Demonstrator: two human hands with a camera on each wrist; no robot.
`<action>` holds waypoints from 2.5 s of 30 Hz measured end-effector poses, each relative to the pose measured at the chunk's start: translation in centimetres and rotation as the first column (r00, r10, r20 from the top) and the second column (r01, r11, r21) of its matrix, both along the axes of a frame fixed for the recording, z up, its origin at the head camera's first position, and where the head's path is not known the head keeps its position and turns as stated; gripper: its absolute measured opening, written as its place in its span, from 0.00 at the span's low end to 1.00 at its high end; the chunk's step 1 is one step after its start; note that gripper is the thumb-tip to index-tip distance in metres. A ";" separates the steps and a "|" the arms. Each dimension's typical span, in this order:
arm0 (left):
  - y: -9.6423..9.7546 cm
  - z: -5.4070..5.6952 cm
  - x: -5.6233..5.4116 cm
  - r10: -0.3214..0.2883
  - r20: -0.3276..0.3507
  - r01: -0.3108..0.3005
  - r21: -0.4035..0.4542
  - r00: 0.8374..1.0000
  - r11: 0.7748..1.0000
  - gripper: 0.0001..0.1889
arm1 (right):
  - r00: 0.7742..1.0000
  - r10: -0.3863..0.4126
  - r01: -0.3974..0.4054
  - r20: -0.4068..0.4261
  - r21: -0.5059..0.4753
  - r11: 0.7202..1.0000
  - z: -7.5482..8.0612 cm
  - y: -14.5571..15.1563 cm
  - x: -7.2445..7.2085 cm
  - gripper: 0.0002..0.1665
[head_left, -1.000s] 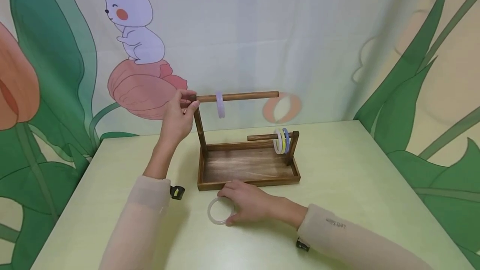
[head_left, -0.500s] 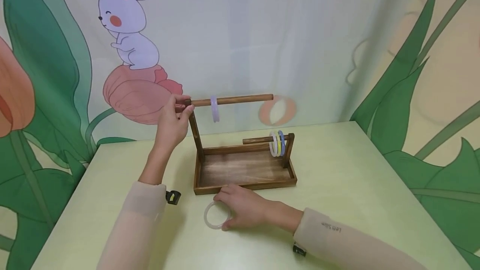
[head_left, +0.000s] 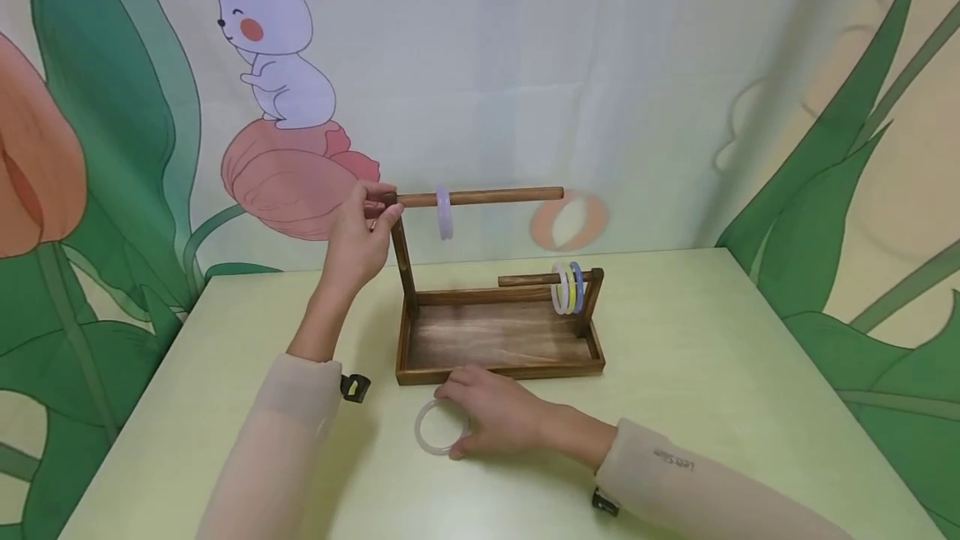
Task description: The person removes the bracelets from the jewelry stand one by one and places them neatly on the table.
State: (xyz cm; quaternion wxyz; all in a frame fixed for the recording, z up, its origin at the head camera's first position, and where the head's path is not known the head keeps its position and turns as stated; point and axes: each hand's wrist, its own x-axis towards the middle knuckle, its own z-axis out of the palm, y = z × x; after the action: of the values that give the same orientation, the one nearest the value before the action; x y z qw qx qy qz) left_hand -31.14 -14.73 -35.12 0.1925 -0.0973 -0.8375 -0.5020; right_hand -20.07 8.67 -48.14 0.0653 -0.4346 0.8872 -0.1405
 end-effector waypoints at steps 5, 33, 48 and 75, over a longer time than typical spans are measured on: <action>0.0 0.3 0.1 0.000 0.022 0.001 -0.010 1.000 1.000 0.17 | 1.000 -0.006 0.006 -0.009 0.003 1.000 0.2 0.0 0.2 0.43; 0.0 -0.1 0.0 -0.004 0.015 0.004 -0.004 1.000 1.000 0.17 | 0.992 0.095 -0.099 0.088 0.046 0.994 2.9 1.1 -0.3 0.52; 0.0 -0.2 0.0 -0.015 -0.019 0.015 -0.003 1.000 1.000 0.16 | 0.996 0.039 -0.068 -0.081 -0.398 0.915 15.4 2.0 -5.5 0.22; 0.1 0.1 0.0 -0.014 -0.010 0.014 -0.012 1.000 1.000 0.15 | 0.971 -0.204 0.176 -0.125 -0.207 0.962 18.5 1.1 -13.4 0.49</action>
State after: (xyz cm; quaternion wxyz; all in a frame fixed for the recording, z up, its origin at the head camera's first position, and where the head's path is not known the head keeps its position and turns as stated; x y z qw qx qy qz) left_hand -31.19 -14.63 -35.00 0.1927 -0.1070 -0.8387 -0.4980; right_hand -33.48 9.76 -29.68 -0.0561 -0.3606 0.9093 -0.2000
